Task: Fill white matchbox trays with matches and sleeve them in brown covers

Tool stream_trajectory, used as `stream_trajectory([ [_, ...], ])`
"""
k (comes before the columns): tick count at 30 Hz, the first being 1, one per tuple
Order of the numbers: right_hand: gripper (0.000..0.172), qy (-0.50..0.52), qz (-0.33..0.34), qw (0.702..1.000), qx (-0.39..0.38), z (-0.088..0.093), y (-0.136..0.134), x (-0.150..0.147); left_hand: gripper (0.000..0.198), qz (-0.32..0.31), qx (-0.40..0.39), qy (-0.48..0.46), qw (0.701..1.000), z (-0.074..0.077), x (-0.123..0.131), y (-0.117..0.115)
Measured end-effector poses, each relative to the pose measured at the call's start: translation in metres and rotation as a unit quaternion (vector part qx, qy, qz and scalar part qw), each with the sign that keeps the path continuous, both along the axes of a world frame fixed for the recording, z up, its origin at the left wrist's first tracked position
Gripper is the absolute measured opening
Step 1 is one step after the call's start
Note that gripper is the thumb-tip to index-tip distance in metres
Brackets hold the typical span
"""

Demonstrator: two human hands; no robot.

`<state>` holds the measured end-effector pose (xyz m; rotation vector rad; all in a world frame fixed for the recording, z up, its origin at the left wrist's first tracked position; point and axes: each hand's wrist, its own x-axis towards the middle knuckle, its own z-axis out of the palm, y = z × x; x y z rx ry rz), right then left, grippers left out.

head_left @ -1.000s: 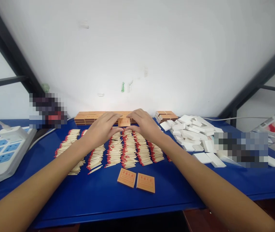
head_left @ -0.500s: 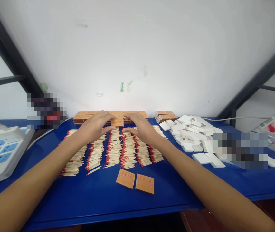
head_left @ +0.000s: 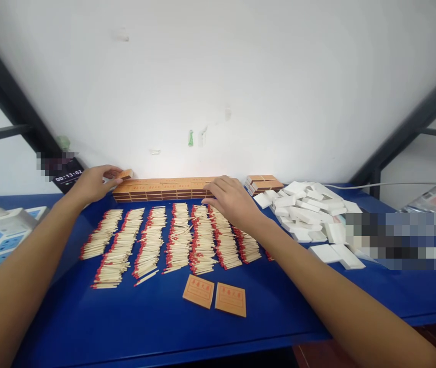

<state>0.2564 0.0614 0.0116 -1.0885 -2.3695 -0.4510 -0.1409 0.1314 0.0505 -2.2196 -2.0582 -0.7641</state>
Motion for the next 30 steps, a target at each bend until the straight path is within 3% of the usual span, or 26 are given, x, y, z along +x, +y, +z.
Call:
stream_trajectory([
  [6, 0.026, -0.006, -0.012, 1.000, 0.000, 0.000, 0.001, 0.001, 0.070, 0.000, -0.012, 0.018, 1.000, -0.002, -0.007, -0.001],
  [15, 0.028, -0.005, -0.018, 1.000, -0.018, 0.002, -0.004, -0.002, 0.071, 0.030, -0.008, 0.036, 0.999, -0.007, 0.002, -0.004],
  [19, 0.026, 0.016, -0.018, 0.999, -0.033, 0.008, -0.006, -0.002, 0.063, 0.035, 0.000, 0.047, 0.998, -0.004, 0.003, -0.006],
  [21, 0.025, 0.054, -0.016, 0.996, -0.069, 0.017, -0.012, 0.000, 0.059, 0.041, 0.020, 0.057, 0.997, 0.003, 0.007, -0.012],
  [23, 0.027, 0.096, 0.015, 0.981, -0.167, 0.031, -0.024, 0.005, 0.056, 0.038, 0.049, 0.070, 0.996, 0.011, 0.018, -0.023],
  [25, 0.034, 0.093, 0.074, 0.942, -0.315, 0.044, -0.042, 0.011, 0.054, 0.010, 0.080, 0.079, 0.994, 0.018, 0.038, -0.041],
  [27, 0.043, 0.030, 0.111, 0.896, -0.429, 0.051, -0.065, 0.012, 0.048, -0.069, 0.126, 0.077, 0.987, 0.021, 0.064, -0.063],
  [28, 0.047, 0.000, 0.108, 0.886, -0.450, 0.052, -0.076, 0.010, 0.043, -0.129, 0.156, 0.060, 0.978, 0.020, 0.078, -0.075],
  [30, 0.051, -0.048, 0.080, 0.894, -0.437, 0.046, -0.096, 0.003, 0.037, -0.236, 0.163, 0.045, 0.957, 0.016, 0.104, -0.097],
])
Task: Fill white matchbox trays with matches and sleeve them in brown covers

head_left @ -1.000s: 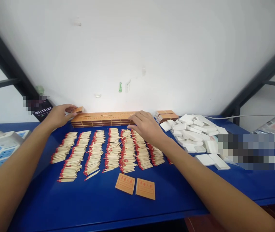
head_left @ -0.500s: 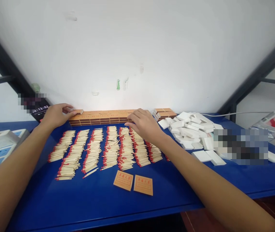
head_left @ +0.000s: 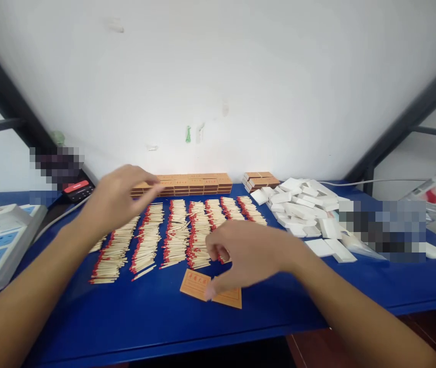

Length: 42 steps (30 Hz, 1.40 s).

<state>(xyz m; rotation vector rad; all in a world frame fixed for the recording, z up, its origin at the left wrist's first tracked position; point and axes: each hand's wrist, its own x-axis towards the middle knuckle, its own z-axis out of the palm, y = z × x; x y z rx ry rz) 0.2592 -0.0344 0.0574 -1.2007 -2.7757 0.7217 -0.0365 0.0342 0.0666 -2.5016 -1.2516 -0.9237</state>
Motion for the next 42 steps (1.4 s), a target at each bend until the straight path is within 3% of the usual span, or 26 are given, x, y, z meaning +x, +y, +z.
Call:
stream_trajectory([
  [4, 0.048, -0.071, 0.042, 0.994, 0.068, -0.020, -0.019, -0.019, 0.032, -0.096, -0.061, 0.042, 0.993, -0.013, 0.032, -0.026],
  [7, 0.035, -0.034, 0.069, 0.995, 0.065, -0.023, -0.019, -0.021, 0.030, -0.116, -0.077, 0.024, 0.990, -0.019, 0.036, -0.031],
  [10, 0.029, 0.043, 0.026, 0.997, 0.067, -0.018, -0.011, -0.012, 0.028, -0.131, -0.104, 0.000, 0.986, -0.021, 0.033, -0.033],
  [12, 0.025, 0.079, -0.028, 0.988, 0.127, -0.015, -0.002, -0.004, 0.029, -0.136, -0.124, -0.007, 0.983, -0.023, 0.032, -0.034],
  [16, 0.020, 0.107, -0.079, 0.964, 0.228, -0.018, 0.016, 0.007, 0.055, -0.129, -0.094, 0.017, 0.987, -0.036, 0.034, -0.035],
  [20, 0.023, 0.159, -0.075, 0.961, 0.211, -0.022, 0.023, 0.008, 0.040, -0.135, -0.030, 0.037, 0.990, -0.050, 0.037, -0.030],
  [23, 0.030, 0.228, -0.105, 0.953, 0.171, -0.024, 0.024, 0.004, 0.031, -0.130, -0.012, 0.013, 0.991, -0.053, 0.038, -0.027],
  [26, 0.033, 0.337, -0.156, 0.920, 0.122, -0.033, 0.027, -0.004, 0.030, -0.108, 0.006, -0.017, 0.994, -0.050, 0.037, -0.024],
  [30, 0.028, 0.431, -0.168, 0.884, 0.060, -0.047, 0.032, -0.014, 0.031, -0.107, 0.013, -0.035, 0.994, -0.049, 0.034, -0.020],
  [35, 0.032, 0.472, -0.184, 0.861, -0.034, -0.054, 0.031, -0.021, 0.031, -0.124, 0.025, -0.052, 0.991, -0.053, 0.035, -0.018],
  [39, 0.037, 0.485, -0.180, 0.854, -0.058, -0.058, 0.029, -0.025, 0.028, -0.124, 0.025, -0.052, 0.991, -0.050, 0.038, -0.022],
  [42, 0.037, 0.503, -0.206, 0.835, -0.084, -0.059, 0.029, -0.027, 0.036, -0.114, 0.029, -0.035, 0.992, -0.051, 0.036, -0.022],
])
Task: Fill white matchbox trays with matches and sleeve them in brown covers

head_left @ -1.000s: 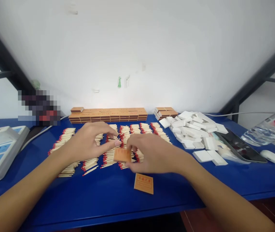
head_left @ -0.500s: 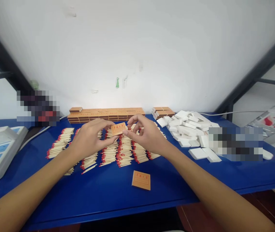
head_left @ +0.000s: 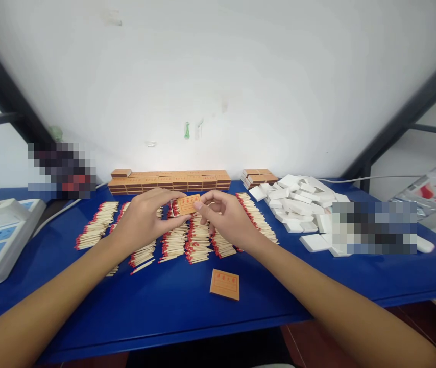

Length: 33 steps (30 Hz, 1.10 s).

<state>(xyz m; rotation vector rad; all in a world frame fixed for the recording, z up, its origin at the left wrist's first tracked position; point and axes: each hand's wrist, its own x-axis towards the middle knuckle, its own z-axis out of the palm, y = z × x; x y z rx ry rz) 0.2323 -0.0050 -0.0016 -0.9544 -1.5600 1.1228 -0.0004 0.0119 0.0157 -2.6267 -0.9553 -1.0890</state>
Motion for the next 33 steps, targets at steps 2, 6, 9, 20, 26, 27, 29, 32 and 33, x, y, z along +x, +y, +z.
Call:
stream_trajectory([
  [2, 0.037, 0.002, -0.011, 1.000, -0.016, 0.002, 0.000, 0.000, 0.044, 0.008, 0.010, 0.015, 1.000, -0.002, -0.002, 0.001],
  [6, 0.033, -0.005, -0.034, 0.999, -0.018, 0.009, 0.000, 0.003, 0.053, 0.028, 0.002, 0.027, 0.999, -0.003, -0.003, 0.004],
  [9, 0.027, 0.007, -0.063, 0.998, -0.028, 0.012, 0.004, 0.007, 0.053, 0.046, -0.023, 0.027, 0.998, 0.005, -0.005, 0.005],
  [20, 0.029, 0.004, -0.124, 0.992, 0.018, 0.011, 0.015, 0.018, 0.058, 0.204, -0.077, 0.099, 0.971, 0.028, -0.143, -0.058],
  [26, 0.030, -0.016, -0.122, 0.992, 0.035, 0.007, 0.014, 0.016, 0.041, 0.258, -0.175, 0.097, 0.945, -0.014, -0.206, -0.107],
  [27, 0.031, -0.016, -0.123, 0.992, 0.034, 0.007, 0.015, 0.016, 0.037, 0.254, -0.179, 0.087, 0.946, -0.019, -0.208, -0.111],
  [29, 0.032, -0.016, -0.127, 0.991, 0.028, 0.006, 0.017, 0.017, 0.033, 0.240, -0.186, 0.086, 0.949, -0.025, -0.208, -0.114],
  [32, 0.035, -0.018, -0.132, 0.991, 0.026, 0.005, 0.018, 0.018, 0.033, 0.220, -0.179, 0.095, 0.954, -0.026, -0.202, -0.110],
  [33, 0.035, -0.019, -0.134, 0.991, 0.025, 0.005, 0.019, 0.018, 0.033, 0.213, -0.174, 0.095, 0.957, -0.025, -0.200, -0.108],
])
